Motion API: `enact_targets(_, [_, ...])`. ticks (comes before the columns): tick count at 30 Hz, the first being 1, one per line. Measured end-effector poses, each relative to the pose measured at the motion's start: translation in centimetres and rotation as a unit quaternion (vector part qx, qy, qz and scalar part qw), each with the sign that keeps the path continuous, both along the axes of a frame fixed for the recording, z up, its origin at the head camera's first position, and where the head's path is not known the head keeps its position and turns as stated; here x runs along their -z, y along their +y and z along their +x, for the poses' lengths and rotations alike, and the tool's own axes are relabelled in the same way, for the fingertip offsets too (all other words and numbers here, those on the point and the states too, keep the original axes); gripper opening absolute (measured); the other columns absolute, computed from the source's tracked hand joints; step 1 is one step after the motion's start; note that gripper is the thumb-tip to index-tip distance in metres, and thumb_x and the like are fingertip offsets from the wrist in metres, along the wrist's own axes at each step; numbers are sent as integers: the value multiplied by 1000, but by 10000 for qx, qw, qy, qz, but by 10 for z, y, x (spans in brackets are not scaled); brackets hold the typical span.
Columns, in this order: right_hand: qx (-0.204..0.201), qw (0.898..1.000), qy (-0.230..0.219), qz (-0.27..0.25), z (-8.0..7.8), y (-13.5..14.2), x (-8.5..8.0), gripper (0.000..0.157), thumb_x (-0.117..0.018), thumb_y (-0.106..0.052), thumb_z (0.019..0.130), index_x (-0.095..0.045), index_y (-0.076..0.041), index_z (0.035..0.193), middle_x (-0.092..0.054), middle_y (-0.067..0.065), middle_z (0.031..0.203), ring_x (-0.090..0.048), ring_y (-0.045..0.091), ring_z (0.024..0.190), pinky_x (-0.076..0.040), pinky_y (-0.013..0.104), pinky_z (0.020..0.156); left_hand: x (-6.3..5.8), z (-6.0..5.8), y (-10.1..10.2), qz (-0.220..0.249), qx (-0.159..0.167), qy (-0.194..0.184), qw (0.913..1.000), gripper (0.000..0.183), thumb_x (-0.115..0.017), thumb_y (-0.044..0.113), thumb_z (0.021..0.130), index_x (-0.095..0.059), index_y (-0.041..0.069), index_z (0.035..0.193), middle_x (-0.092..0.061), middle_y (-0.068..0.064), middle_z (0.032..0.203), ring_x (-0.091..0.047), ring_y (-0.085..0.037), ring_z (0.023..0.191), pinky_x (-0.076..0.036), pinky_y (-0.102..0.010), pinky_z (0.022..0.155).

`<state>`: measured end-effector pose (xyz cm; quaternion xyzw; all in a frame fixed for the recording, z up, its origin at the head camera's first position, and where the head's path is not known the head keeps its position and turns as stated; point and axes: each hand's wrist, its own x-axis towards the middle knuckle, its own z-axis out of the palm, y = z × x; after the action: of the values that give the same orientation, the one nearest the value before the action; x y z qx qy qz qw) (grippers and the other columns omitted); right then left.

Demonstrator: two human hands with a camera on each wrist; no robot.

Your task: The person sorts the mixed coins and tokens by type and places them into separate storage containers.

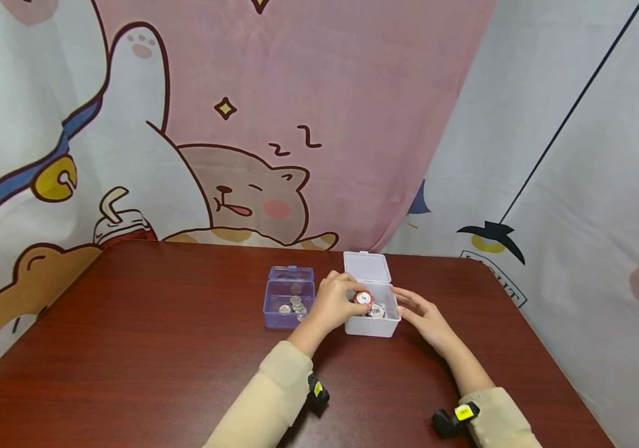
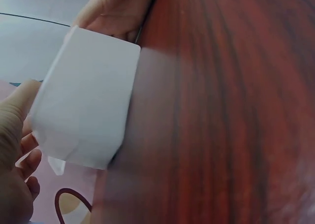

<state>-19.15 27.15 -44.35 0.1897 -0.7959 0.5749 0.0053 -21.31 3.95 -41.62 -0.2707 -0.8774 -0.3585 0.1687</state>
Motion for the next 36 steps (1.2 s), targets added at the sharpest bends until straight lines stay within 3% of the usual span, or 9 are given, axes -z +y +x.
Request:
enact_targets(7, [17,10000,-19,-46,1,-1,0,43,-53,-4,89,-42,1,130,-46,26,125,-44,37,112,-42,20,81,5,-3,3,-251,-212,-36,9995,32,-79,34,64,-73,20,93,-59,8,84,-43,-10,83,-32,-30,75])
enact_targets(17, [20,10000,6,-58,1,-1,-1,43,-53,-4,89,-43,1,130,-47,26,125,-44,37,112,-42,20,81,8,-5,7,-198,-444,-178,9987,33,-79,34,64,-73,20,92,-61,7,87,-45,-14,83,-34,-30,71])
enact_targets(24, [-7,10000,10,-85,1,-1,0,43,-52,-3,89,-42,3,130,-47,26,124,-43,38,113,-42,20,81,7,-2,8,-265,-629,-351,9970,40,-78,35,65,-71,14,98,-62,6,94,-47,-15,88,-35,-31,75])
enact_targets(36, [-31,9999,-33,-140,-3,3,4,43,-52,-2,89,-42,1,130,-46,25,125,-43,38,113,-42,21,81,5,1,6,-152,-471,-339,9982,40,-76,33,68,-70,12,101,-62,5,94,-48,-16,87,-36,-32,76])
